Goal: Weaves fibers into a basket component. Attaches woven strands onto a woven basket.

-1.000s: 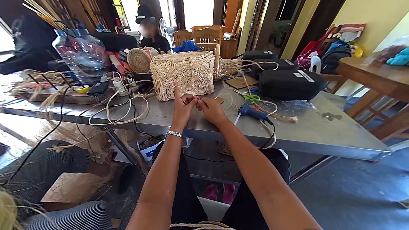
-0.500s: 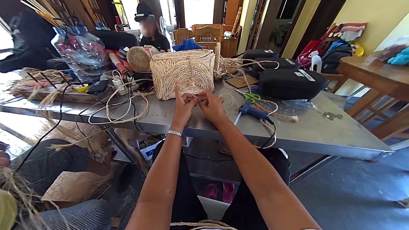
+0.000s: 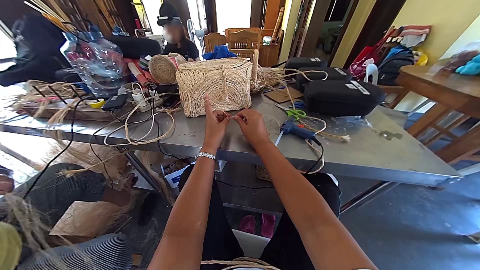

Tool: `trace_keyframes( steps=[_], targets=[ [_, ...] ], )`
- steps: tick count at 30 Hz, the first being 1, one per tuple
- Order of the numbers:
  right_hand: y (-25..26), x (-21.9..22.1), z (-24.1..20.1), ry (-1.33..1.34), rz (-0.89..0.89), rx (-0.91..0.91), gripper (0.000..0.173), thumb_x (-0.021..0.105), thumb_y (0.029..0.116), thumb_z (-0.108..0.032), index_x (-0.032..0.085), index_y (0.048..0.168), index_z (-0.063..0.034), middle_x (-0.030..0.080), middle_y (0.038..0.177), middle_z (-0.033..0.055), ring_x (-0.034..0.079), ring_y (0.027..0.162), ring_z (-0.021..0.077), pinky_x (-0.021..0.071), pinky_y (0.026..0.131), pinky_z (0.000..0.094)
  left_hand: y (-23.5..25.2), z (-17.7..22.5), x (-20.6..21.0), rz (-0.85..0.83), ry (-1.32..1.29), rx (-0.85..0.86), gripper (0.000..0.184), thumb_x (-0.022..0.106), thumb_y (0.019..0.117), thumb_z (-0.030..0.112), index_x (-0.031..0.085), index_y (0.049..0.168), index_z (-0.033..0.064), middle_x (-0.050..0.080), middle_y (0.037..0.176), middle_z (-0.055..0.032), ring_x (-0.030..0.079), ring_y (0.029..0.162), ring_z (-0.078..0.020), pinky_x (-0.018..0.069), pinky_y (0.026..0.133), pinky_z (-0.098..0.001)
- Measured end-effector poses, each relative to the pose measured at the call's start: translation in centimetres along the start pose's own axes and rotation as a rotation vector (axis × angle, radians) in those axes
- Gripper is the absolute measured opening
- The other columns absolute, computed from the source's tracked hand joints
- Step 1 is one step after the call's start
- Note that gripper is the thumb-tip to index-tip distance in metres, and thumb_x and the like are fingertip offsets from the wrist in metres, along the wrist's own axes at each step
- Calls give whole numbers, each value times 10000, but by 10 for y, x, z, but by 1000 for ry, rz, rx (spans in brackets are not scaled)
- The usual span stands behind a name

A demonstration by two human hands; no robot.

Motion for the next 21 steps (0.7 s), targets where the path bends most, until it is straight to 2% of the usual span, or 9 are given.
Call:
trace_keyframes(
  steps=[3, 7, 10, 13, 17, 20, 21],
  targets=[
    [0, 4, -1, -3, -8, -24, 241, 607, 1027, -187, 740, 972, 6, 725, 936, 151, 690, 948, 298, 542, 920, 469, 0, 1, -1, 22, 134, -21, 1010, 665, 930, -6, -55, 1631, 97, 682, 1088, -112, 702, 916, -166, 585, 858, -323],
    [-1, 11, 2, -46, -86, 20, 280, 523, 1062, -181, 722, 1037, 15, 730, 1015, 168, 690, 1039, 324, 523, 983, 497, 0, 4, 1, 15, 242, -8, 977, 648, 945, 17, -45, 1633, 76, 696, 1076, -106, 700, 920, -159, 580, 870, -332],
    [-1, 15, 3, -65, -130, 45, 311, 482, 1076, -189, 713, 1032, 16, 723, 1014, 176, 687, 1042, 330, 522, 970, 509, 0, 6, 1, 22, 261, -6, 953, 640, 957, 27, -27, 1636, 77, 696, 1085, -103, 700, 927, -156, 579, 876, -330],
    [-1, 16, 6, -65, -186, 114, 357, 427, 1098, -198, 694, 1020, 25, 708, 965, 187, 697, 979, 329, 545, 904, 514, -5, 12, 2, 11, 199, 22, 917, 624, 960, 22, 2, 1633, 68, 685, 1087, -105, 689, 906, -154, 577, 839, -321],
    [-2, 19, 9, -31, -227, 176, 378, 391, 1117, -183, 678, 1055, 57, 704, 978, 209, 697, 973, 341, 546, 902, 507, 0, 9, 2, -11, 0, 78, 967, 630, 926, -1, -33, 1626, 70, 659, 1031, -120, 685, 896, -174, 580, 837, -337],
    [-1, 17, 8, -18, -170, 136, 320, 418, 1100, -157, 681, 1181, 8, 731, 1006, 199, 722, 964, 345, 565, 889, 527, 1, 4, 1, -1, -45, 42, 979, 630, 909, -4, -32, 1625, 80, 652, 1015, -116, 677, 862, -169, 576, 809, -328],
    [-1, 17, 6, -26, -165, 122, 307, 416, 1094, -151, 658, 1238, -28, 728, 976, 189, 724, 912, 350, 573, 840, 544, 1, 2, 0, 6, -57, 25, 984, 631, 904, -11, -34, 1624, 85, 653, 1012, -114, 678, 850, -165, 577, 801, -324]
  ],
)
Point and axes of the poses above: each hand's wrist, its own y-axis towards the middle knuckle, its own x-axis out of the palm, z = x × y, the point moved 10 cm from there along y, towards the middle knuckle
